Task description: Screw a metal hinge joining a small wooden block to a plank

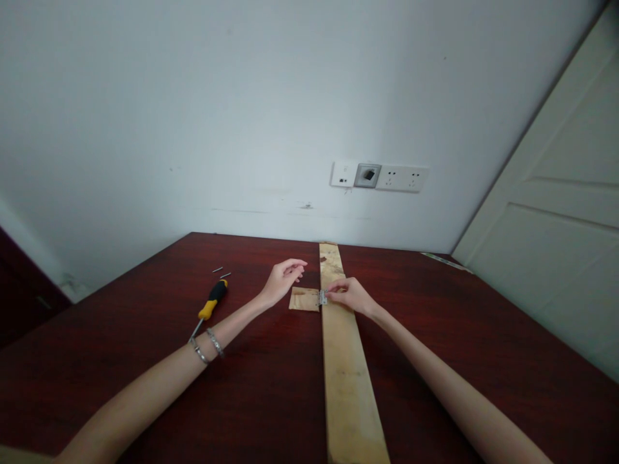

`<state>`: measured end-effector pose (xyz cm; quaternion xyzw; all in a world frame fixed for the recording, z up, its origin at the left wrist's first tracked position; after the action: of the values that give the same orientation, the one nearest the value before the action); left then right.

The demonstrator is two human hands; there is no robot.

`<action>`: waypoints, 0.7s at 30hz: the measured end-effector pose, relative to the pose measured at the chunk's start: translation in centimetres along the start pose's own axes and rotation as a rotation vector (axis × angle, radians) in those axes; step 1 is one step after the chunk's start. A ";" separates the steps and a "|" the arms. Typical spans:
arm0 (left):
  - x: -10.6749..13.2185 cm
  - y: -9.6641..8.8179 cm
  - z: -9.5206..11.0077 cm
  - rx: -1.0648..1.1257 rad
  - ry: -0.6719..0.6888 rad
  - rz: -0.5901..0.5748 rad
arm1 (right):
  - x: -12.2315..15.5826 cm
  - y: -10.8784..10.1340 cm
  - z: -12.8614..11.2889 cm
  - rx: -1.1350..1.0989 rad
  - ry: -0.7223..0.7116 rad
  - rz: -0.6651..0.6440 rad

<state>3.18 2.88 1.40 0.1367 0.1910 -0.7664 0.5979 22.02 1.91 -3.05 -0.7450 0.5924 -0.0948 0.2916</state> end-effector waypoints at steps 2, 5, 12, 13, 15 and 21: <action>0.0 0.0 -0.1 0.001 -0.002 -0.004 | 0.0 0.1 -0.1 -0.006 -0.008 -0.016; 0.0 0.0 -0.3 0.006 -0.008 -0.010 | 0.0 0.1 -0.2 -0.005 -0.020 -0.027; 0.1 0.1 -0.2 0.009 -0.016 -0.013 | 0.1 0.1 -0.4 0.016 -0.025 -0.033; 0.1 0.1 -0.2 0.006 -0.016 -0.015 | 0.1 0.1 -0.4 0.019 -0.030 -0.035; 0.1 0.1 -0.2 0.001 -0.017 -0.020 | 0.0 0.2 -0.3 0.021 -0.038 -0.038; 0.0 0.2 -0.5 0.007 -0.018 -0.021 | 0.0 0.2 -0.1 0.040 -0.026 -0.039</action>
<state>3.33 3.08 0.98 0.1299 0.1845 -0.7744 0.5911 21.81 1.84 -3.10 -0.7518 0.5717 -0.1025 0.3121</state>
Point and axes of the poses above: each hand's wrist, its own x-axis away from the middle knuckle, its own y-axis out of the palm, z = x × y, the point moved 6 cm from there along -x, towards the middle knuckle, and after that the axes turned 3 degrees about x, right-handed, at the moved point
